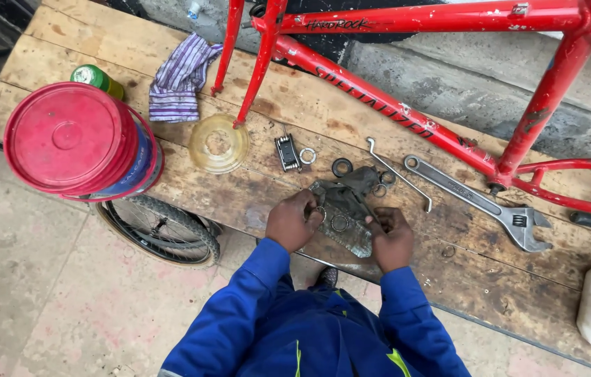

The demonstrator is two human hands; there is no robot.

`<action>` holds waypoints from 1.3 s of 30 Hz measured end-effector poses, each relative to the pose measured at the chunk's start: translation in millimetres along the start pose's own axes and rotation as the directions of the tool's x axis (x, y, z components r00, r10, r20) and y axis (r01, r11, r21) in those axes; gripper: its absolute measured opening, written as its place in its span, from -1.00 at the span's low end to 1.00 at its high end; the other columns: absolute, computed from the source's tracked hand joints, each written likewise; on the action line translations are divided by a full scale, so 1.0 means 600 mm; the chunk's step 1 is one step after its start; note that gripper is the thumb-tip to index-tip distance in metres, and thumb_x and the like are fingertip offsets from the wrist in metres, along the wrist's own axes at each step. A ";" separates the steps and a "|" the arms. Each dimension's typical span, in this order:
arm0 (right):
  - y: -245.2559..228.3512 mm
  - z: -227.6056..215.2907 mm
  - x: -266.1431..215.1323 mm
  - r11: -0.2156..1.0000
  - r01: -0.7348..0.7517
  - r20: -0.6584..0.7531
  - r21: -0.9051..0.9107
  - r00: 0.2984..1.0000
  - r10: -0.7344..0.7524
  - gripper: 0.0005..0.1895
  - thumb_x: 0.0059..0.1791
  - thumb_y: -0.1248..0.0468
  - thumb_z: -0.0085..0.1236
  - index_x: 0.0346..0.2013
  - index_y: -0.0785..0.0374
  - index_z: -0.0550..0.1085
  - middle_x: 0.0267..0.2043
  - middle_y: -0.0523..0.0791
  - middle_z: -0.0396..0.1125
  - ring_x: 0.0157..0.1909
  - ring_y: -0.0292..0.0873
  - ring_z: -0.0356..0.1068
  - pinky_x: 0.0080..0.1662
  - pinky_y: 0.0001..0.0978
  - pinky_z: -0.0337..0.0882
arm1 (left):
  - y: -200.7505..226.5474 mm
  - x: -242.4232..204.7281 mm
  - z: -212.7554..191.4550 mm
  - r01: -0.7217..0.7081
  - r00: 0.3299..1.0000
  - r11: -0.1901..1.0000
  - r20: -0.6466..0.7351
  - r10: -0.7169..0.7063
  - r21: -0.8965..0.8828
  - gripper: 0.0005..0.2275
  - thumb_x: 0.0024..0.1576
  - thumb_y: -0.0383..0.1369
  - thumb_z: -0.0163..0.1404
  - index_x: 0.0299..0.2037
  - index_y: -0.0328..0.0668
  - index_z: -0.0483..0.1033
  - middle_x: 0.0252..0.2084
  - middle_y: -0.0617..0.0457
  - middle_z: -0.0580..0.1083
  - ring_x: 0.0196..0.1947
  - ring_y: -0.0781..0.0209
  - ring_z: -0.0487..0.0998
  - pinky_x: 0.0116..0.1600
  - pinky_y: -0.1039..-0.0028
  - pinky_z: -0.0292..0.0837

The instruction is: Cleaning grease and dirt from bicycle headset components using a rag and cleaning fluid on a workbench.

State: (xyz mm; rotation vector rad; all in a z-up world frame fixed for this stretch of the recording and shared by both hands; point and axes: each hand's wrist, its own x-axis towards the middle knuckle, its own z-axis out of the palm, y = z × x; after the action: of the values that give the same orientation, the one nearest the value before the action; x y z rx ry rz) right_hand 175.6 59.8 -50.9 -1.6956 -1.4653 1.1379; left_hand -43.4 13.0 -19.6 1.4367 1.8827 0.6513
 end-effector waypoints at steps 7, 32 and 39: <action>-0.060 0.020 -0.038 0.906 0.108 0.158 -0.409 0.986 -0.046 -0.51 -0.16 -0.06 0.34 -0.20 0.26 0.47 -0.27 0.04 0.40 -0.11 0.13 0.45 -0.09 0.03 0.47 | -0.003 0.002 0.005 0.003 1.000 0.999 0.001 -0.003 0.035 -0.86 0.06 -0.27 -0.03 -0.23 -0.03 0.40 -0.26 -0.11 0.54 -0.20 -0.15 0.60 -0.11 0.08 0.55; -0.065 -0.018 -0.003 0.961 -0.232 0.208 0.153 0.958 0.198 -0.69 -0.17 0.17 0.37 -0.22 0.27 0.60 -0.30 0.07 0.49 -0.12 0.05 0.47 -0.06 -0.08 0.42 | -0.031 -0.001 0.052 0.104 0.957 0.948 -0.231 -0.178 -0.301 -0.87 0.12 -0.45 -0.04 -0.16 -0.24 0.38 -0.30 -0.15 0.54 -0.24 -0.06 0.60 -0.24 0.17 0.61; -0.138 -0.062 -0.021 0.850 -0.249 0.049 0.463 0.965 0.257 -0.67 -0.10 0.17 0.34 -0.19 0.37 0.57 -0.26 0.06 0.48 -0.11 -0.06 0.47 -0.04 -0.13 0.46 | 0.020 0.019 0.078 0.032 0.994 0.999 -0.108 -0.033 -0.005 -0.90 0.19 -0.37 -0.08 -0.13 -0.08 0.39 -0.22 -0.07 0.49 -0.16 -0.10 0.58 -0.13 0.11 0.59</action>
State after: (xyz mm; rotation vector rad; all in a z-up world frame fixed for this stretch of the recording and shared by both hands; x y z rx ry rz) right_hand 172.1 66.4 40.3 -1.5674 -0.8692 1.4759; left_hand -2.4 26.9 -43.6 1.3906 1.9824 0.7290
